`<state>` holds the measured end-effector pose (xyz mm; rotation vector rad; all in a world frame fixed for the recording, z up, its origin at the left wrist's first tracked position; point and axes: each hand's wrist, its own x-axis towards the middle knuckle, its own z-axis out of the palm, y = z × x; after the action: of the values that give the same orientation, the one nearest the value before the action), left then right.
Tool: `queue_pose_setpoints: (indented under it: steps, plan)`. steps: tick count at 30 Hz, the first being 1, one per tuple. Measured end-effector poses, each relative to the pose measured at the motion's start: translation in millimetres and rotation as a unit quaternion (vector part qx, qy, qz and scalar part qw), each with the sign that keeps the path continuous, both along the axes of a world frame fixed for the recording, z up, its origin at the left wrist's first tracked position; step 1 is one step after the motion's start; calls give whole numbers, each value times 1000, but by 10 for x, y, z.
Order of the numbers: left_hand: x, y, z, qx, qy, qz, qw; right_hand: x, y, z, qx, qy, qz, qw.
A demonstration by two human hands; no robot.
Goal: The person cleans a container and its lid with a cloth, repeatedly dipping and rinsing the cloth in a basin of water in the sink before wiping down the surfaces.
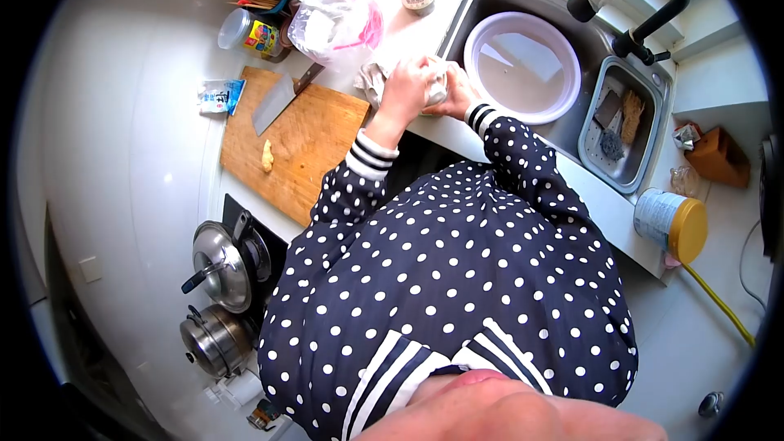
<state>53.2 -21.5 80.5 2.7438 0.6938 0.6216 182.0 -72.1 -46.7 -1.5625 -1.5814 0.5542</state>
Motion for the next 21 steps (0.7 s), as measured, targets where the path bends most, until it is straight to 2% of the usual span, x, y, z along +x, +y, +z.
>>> queue_pose_setpoints:
  steps: [2,7,10,14,17,18,19,20,21]
  plan:
    - [-143,-58,-44,-11,11,-61,998,-24,58,-160,11,19,-21,1000]
    - [11,86,-101,35,-2,-6,999,-37,-50,175,-7,19,-28,999]
    - [-46,36,-127,48,-1,-50,998,-34,-48,134,-6,26,-23,999]
    - [-208,-159,-32,-27,31,-57,998,-51,-19,65,21,116,-4,993]
    - [-45,0,-103,12,-3,-58,998,-105,168,-441,-29,393,68,917]
    - [-7,40,-108,28,-12,-62,998,-35,4,-35,13,182,40,982]
    - [-24,4,-78,14,-7,-69,997,-81,95,-77,-18,349,56,935]
    - [-97,-82,-45,-2,1,-77,997,-61,59,-139,-11,258,41,965]
    - [-179,-143,-19,2,15,-70,997,-58,-8,28,-3,166,22,986]
